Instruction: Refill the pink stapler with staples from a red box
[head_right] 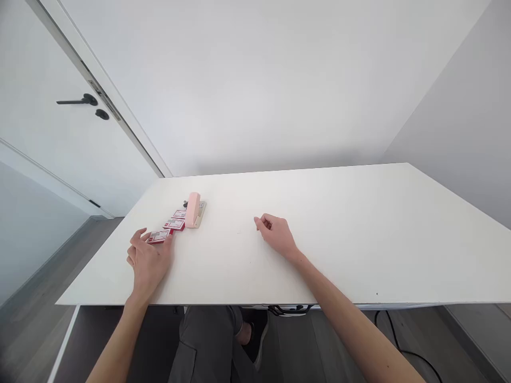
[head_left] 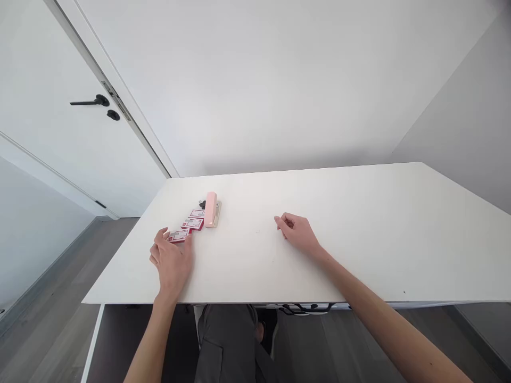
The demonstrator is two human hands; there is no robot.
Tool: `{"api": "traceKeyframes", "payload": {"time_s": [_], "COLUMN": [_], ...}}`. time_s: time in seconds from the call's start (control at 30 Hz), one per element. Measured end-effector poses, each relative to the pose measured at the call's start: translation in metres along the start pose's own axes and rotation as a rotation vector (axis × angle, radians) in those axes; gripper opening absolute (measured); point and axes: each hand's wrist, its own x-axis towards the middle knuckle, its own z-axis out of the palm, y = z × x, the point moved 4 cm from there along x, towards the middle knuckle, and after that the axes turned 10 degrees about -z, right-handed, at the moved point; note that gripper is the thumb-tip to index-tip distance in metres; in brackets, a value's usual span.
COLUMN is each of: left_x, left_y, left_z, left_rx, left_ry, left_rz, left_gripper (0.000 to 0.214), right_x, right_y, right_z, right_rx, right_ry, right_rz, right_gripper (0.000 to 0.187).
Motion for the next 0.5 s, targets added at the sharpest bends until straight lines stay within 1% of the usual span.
{"api": "traceKeyframes", "payload": {"time_s": [0.07,0.17,0.23,0.3,0.33,0.4,0.5], "left_x": [-0.001,-0.003,-0.005,-0.006,-0.006,-0.004,0.002], "left_y": [0.000,0.007,0.017,0.029,0.035,0.046,0.060], "left_z": [0.001,0.002,0.003,0.007,0.009,0.015,0.025], "left_rx": [0.021,0.046,0.067,0.089,0.098,0.105,0.105], "left_ry": [-0.016,0.016,0.047,0.056,0.057,0.052,0.039], "left_rz": [0.011,0.077,0.166,0.263,0.301,0.348,0.374], "left_gripper": [0.071,0.073,0.060,0.043,0.038,0.035,0.036], "right_x": [0.000,0.000,0.000,0.000,0.000,0.000,0.001], "right_y": [0.000,0.000,-0.001,-0.001,-0.001,-0.001,-0.001], "right_z": [0.000,0.000,0.000,0.000,0.000,0.000,0.000], "right_rx": [-0.002,-0.003,-0.002,-0.002,-0.002,-0.004,-0.008], "right_ry": [0.002,0.001,0.000,0.000,0.000,0.001,0.003], "right_rz": [0.002,-0.001,-0.004,-0.002,0.000,0.000,-0.008], "right_gripper": [0.052,0.052,0.052,0.053,0.053,0.053,0.053]}}
